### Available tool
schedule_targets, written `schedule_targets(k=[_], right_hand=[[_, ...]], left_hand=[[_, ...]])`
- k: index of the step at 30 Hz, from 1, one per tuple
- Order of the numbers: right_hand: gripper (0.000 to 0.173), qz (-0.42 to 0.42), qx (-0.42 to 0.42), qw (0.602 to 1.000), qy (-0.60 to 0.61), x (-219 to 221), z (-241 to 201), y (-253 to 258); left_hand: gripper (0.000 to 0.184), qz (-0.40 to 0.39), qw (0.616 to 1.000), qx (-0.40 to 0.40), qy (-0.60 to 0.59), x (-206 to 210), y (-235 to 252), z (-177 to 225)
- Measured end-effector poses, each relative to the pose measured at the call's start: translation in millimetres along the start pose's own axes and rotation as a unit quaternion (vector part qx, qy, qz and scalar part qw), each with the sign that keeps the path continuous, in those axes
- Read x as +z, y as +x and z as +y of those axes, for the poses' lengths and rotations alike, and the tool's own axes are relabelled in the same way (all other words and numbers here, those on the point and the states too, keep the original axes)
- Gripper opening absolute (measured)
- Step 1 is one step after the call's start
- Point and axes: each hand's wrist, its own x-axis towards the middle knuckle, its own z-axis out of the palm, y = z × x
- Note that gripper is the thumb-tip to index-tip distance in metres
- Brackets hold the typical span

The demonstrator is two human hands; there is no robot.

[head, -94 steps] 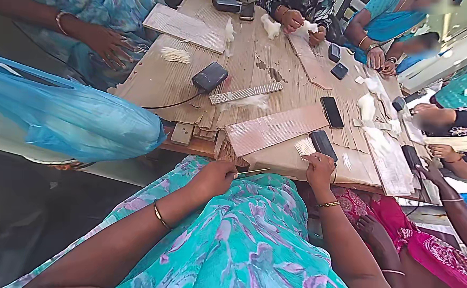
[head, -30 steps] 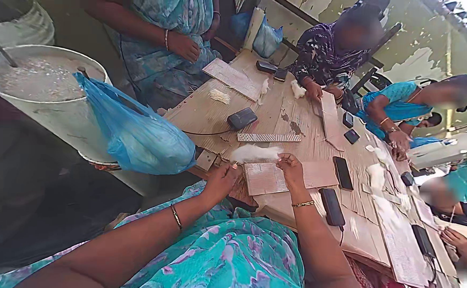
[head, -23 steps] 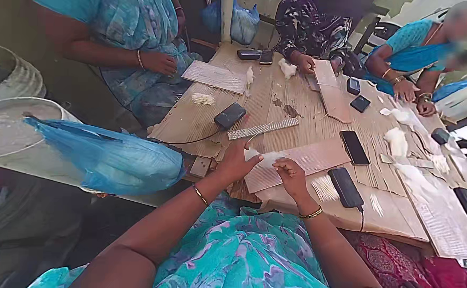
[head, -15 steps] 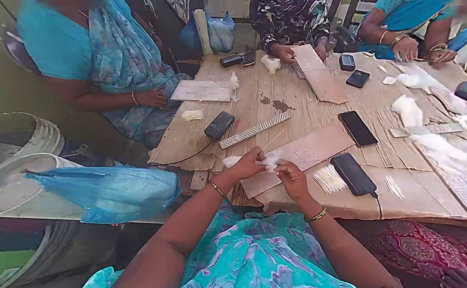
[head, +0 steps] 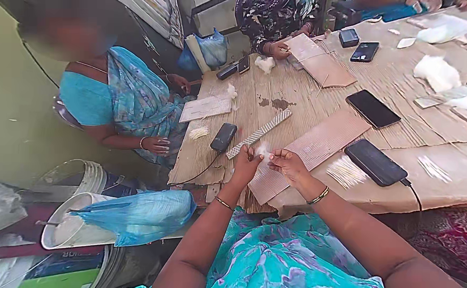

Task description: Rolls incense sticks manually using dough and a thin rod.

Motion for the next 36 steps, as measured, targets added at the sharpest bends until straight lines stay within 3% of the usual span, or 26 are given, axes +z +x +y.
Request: schedule_targets(k=[8, 10, 13, 15, 20, 23, 27, 31, 36], right_hand=[[0.010, 0.089, -0.037, 0.995, 0.016, -16.0, -2.1, 3.0], [0.014, 0.094, -0.035, 0.995, 0.013, -22.5, -3.6, 1.1], [0.012, 0.104, -0.028, 0.994, 0.002, -27.1, -7.3, -4.7], [0.009, 0.098, -0.035, 0.995, 0.003, -29.5, -11.8, -10.1], [0.007, 0.071, -0.044, 0.996, 0.032, -32.6, -23.5, -28.4], [0.013, 0.049, -0.028, 0.997, 0.061, -27.3, -32.0, -45.4], [0.015, 0.002, -0.062, 0.998, -0.001, -18.2, -35.0, -68.3], [0.016, -0.021, -0.147, 0.985, -0.093, -11.5, -29.5, -84.9], [0.009, -0.011, -0.165, 0.980, -0.112, -7.4, -25.7, -93.5]], left_hand=[[0.026, 0.172, 0.982, -0.034, 0.064, -22.7, 30.3, -9.2], [0.028, 0.160, 0.973, -0.053, 0.161, -28.0, 40.5, -10.1], [0.046, 0.070, 0.928, -0.064, 0.361, -31.3, 54.6, -12.1], [0.046, 0.063, 0.911, -0.049, 0.405, -25.2, 55.0, -10.0], [0.051, 0.082, 0.954, 0.053, 0.282, -7.4, 26.7, 9.7], [0.035, 0.045, 0.990, 0.041, 0.128, 4.7, -3.3, 34.2], [0.021, -0.014, 0.999, 0.039, -0.031, 6.9, -32.2, 54.0], [0.023, -0.084, 0.995, 0.007, -0.062, 6.4, -51.8, 73.3], [0.029, -0.059, 0.996, -0.019, -0.068, 20.1, -67.1, 81.9]])
